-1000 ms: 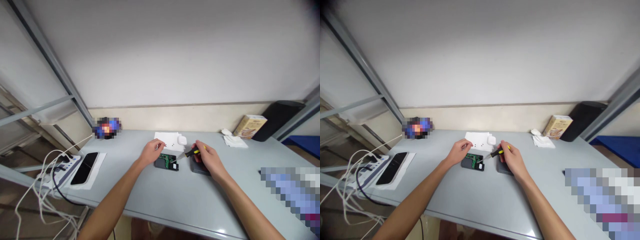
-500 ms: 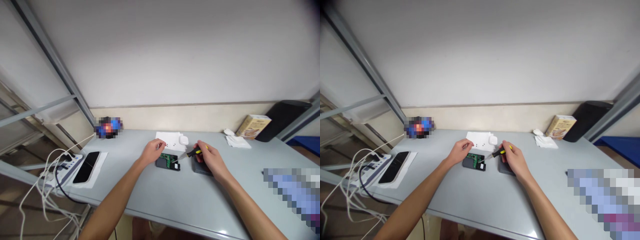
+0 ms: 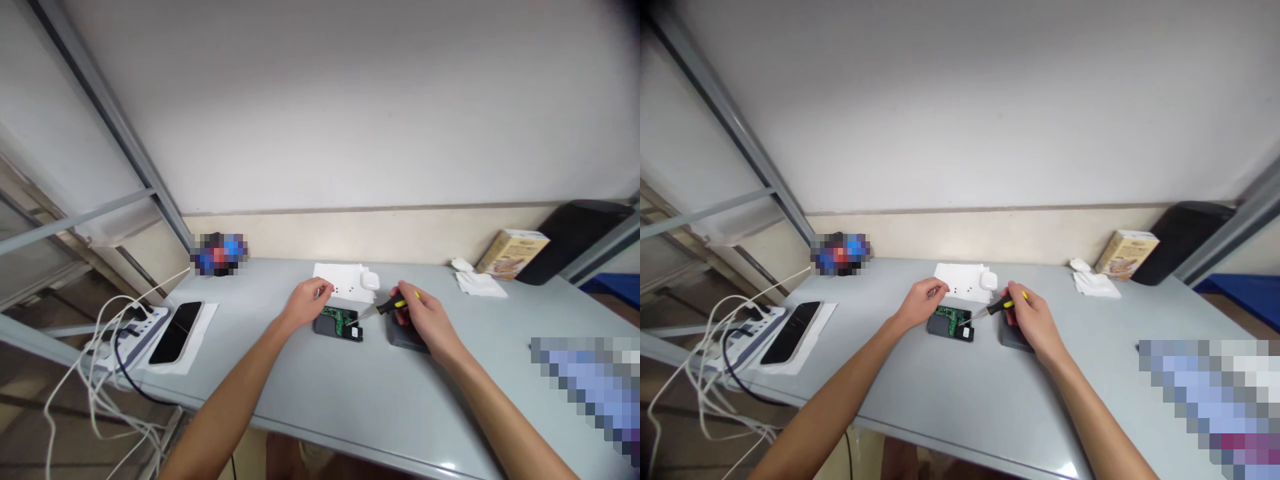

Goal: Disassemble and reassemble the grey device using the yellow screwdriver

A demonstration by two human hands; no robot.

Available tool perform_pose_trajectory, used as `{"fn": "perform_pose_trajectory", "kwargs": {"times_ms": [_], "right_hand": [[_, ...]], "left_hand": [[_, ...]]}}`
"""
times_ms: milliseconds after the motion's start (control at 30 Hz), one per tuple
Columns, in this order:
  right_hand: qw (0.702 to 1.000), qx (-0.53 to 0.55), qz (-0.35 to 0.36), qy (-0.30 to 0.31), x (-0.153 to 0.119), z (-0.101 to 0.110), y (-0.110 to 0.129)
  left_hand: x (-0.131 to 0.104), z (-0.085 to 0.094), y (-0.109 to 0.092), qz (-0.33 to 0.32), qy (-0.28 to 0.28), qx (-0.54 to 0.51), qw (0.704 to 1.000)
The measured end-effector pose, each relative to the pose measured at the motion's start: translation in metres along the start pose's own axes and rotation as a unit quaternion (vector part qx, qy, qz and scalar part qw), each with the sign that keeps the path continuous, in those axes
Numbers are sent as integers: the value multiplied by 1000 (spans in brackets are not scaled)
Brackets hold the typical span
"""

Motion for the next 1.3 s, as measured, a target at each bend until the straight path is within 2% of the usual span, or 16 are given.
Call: {"fn": "perform_pose_trajectory", "kwargs": {"times_ms": [1100, 1300], "right_hand": [[1000, -8, -19, -2, 0, 1, -1], [1000, -3, -6, 3, 2, 1, -4]], "left_hand": [[-1, 1, 1, 0, 3, 18, 1000], [-1, 1, 2, 2, 3, 18, 1000]]}}
Point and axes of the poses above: each hand's wrist, its own x-axis towards the middle knuckle, its own z-axis out of the back of the hand, y = z × x, the point moved 3 cm from there along x, towards the middle knuckle, and after that the axes turned 8 degrees about x, right-handed, at the moved point
